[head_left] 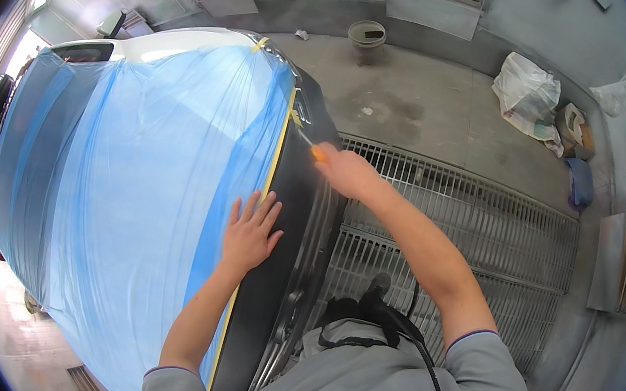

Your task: The person removes blue masking tape and yellow tape from the front bumper and grille of a car using a yellow-handled screwdriver. The person works along the bumper edge, around the grille, and near the fog light area, peeling off the tape in sections.

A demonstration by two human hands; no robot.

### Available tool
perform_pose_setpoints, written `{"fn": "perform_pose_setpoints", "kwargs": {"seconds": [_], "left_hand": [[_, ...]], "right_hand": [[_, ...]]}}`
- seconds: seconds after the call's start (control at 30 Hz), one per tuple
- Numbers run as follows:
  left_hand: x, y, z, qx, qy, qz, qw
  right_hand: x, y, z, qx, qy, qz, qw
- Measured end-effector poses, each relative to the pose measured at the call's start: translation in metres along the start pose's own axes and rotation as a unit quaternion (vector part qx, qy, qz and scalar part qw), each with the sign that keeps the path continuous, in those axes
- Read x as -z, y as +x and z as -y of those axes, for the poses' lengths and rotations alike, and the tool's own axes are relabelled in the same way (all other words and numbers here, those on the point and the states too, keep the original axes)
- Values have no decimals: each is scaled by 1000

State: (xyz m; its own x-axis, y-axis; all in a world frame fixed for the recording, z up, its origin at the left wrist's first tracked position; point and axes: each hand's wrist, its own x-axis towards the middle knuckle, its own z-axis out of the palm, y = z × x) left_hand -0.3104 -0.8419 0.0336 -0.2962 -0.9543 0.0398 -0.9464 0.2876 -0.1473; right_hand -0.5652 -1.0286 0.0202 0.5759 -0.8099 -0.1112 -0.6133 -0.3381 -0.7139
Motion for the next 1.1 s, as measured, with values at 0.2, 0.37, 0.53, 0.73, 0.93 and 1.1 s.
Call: {"fn": "perform_pose_setpoints", "kwargs": {"seconds": [0.2, 0.37, 0.53, 0.73, 0.93, 1.1], "left_hand": [[-4, -1, 0, 10, -4, 17, 1000], [-5, 3, -2, 7, 2, 16, 1000], [-7, 7, -3, 7, 10, 25, 1000], [-2, 11, -6, 16, 11, 56, 998], [-3, 16, -3, 22, 16, 79, 997], [-3, 21, 0, 25, 6, 82, 996]], "right_hand": [[6, -15, -2, -16, 6, 20, 1000], [0, -60, -29, 31, 73, 58, 995], [1, -119, -41, 1, 57, 139, 989], [0, -113, -80, 36, 90, 198, 975], [51, -50, -109, -5, 20, 209, 978], [91, 29, -157, 4, -63, 214, 975]]}}
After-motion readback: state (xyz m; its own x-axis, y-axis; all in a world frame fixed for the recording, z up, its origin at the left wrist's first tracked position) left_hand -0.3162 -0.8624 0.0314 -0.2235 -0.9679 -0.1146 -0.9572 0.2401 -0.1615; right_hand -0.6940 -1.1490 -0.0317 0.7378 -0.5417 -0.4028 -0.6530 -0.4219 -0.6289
